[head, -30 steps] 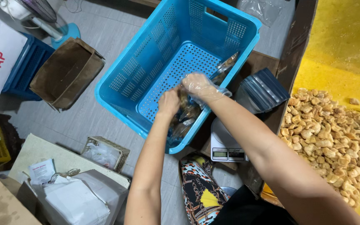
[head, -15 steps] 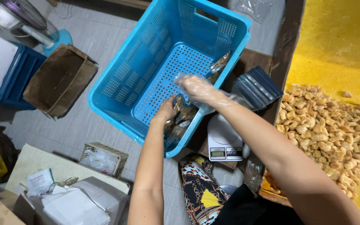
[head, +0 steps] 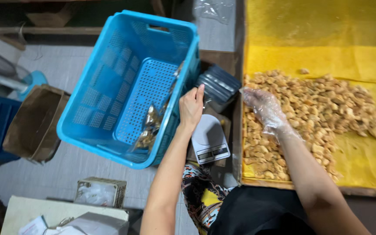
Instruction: The person packages fried snacks by scooping them into plastic bags using a metal scoop and by hand, then weighing the bags on a digital scale.
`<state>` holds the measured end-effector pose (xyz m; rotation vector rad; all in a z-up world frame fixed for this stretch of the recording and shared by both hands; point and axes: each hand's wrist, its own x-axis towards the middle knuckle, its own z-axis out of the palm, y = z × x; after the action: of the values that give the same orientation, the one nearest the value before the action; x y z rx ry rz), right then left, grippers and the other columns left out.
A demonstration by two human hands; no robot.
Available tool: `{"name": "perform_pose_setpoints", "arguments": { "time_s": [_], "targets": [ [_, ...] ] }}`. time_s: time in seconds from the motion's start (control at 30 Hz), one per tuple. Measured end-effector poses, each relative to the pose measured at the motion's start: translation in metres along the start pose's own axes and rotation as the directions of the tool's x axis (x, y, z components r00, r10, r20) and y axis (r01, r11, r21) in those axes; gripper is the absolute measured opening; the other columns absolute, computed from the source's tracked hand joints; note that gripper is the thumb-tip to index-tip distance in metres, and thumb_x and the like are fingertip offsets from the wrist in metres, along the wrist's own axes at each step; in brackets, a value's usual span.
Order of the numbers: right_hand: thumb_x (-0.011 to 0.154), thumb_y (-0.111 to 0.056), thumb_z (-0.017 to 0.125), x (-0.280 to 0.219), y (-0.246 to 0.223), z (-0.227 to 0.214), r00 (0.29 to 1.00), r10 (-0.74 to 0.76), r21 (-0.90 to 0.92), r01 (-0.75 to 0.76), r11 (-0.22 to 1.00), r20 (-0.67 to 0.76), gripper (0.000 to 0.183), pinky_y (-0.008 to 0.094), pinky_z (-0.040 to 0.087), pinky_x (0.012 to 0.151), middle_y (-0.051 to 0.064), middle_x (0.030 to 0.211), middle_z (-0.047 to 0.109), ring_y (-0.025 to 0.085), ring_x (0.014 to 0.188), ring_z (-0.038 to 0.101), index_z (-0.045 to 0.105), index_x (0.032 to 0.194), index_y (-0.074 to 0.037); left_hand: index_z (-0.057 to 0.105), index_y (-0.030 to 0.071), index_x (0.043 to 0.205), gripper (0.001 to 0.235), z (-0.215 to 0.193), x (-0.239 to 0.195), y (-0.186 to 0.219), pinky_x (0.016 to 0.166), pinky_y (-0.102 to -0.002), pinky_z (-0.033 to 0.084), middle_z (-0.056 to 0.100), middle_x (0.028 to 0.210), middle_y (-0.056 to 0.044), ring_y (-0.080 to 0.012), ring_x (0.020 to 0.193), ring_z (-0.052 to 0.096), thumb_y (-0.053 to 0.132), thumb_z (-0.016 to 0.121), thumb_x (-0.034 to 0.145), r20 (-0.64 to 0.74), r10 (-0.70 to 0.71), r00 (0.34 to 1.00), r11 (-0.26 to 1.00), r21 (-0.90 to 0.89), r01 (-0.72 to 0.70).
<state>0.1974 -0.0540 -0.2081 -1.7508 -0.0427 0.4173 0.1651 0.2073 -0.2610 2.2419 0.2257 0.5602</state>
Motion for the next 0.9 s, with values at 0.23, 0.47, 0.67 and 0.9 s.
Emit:
{"name": "perform_pose_setpoints", "arguments": {
  "time_s": [0.23, 0.47, 0.67, 0.9],
  "targets": [
    [0.098, -0.027, 0.067, -0.063, 0.016, -0.065, 0.959, 0.227, -0.123, -0.249, 0.961, -0.168, 0.039, 0.033, 0.051, 0.079, 0.007, 0.113, 0.074, 0.014, 0.095, 0.065, 0.069, 0.134, -0.010, 0.064, 0.004, 0.095, 0.018, 0.113, -0.009, -0.091, 0.060, -0.043, 0.050, 0.066, 0.082, -0.012, -0.0238, 0.068, 0.061, 0.017, 0.076, 0.095, 0.186, -0.444, 0.877, 0.694, -0.547, 0.468],
    [0.097, -0.028, 0.066, -0.091, 0.112, -0.131, 0.975, 0.170, -0.018, -0.175, 0.984, -0.145, 0.041, 0.029, 0.052, 0.095, 0.005, 0.120, 0.075, 0.011, 0.108, 0.066, 0.069, 0.132, -0.007, 0.060, 0.002, 0.110, 0.017, 0.118, 0.009, -0.079, 0.065, -0.037, 0.062, 0.065, 0.100, -0.011, -0.0223, 0.080, 0.066, 0.012, 0.058, 0.095, 0.448, -0.622, 0.642, 0.117, -0.757, 0.643],
    [0.098, -0.027, 0.066, -0.105, 0.161, -0.166, 0.970, 0.171, -0.105, -0.191, 0.976, -0.171, 0.040, 0.031, 0.054, 0.093, 0.005, 0.117, 0.076, 0.016, 0.100, 0.067, 0.069, 0.133, -0.008, 0.072, -0.005, 0.100, 0.013, 0.108, 0.010, -0.080, 0.046, -0.031, 0.040, 0.061, 0.081, -0.007, -0.0145, 0.061, 0.053, 0.007, 0.075, 0.098, 0.154, -0.707, 0.690, 0.481, -0.612, 0.628],
    [0.097, -0.029, 0.066, -0.115, 0.170, -0.177, 0.976, 0.091, -0.082, -0.109, 0.991, -0.198, 0.041, 0.030, 0.053, 0.094, 0.005, 0.118, 0.076, 0.010, 0.106, 0.067, 0.069, 0.131, -0.006, 0.065, 0.003, 0.096, 0.010, 0.046, -0.009, -0.025, 0.062, -0.032, 0.059, 0.068, 0.090, -0.005, -0.0148, 0.074, 0.067, 0.011, 0.060, 0.098, 0.218, -0.572, 0.790, 0.397, -0.769, 0.500]
  ]
}}
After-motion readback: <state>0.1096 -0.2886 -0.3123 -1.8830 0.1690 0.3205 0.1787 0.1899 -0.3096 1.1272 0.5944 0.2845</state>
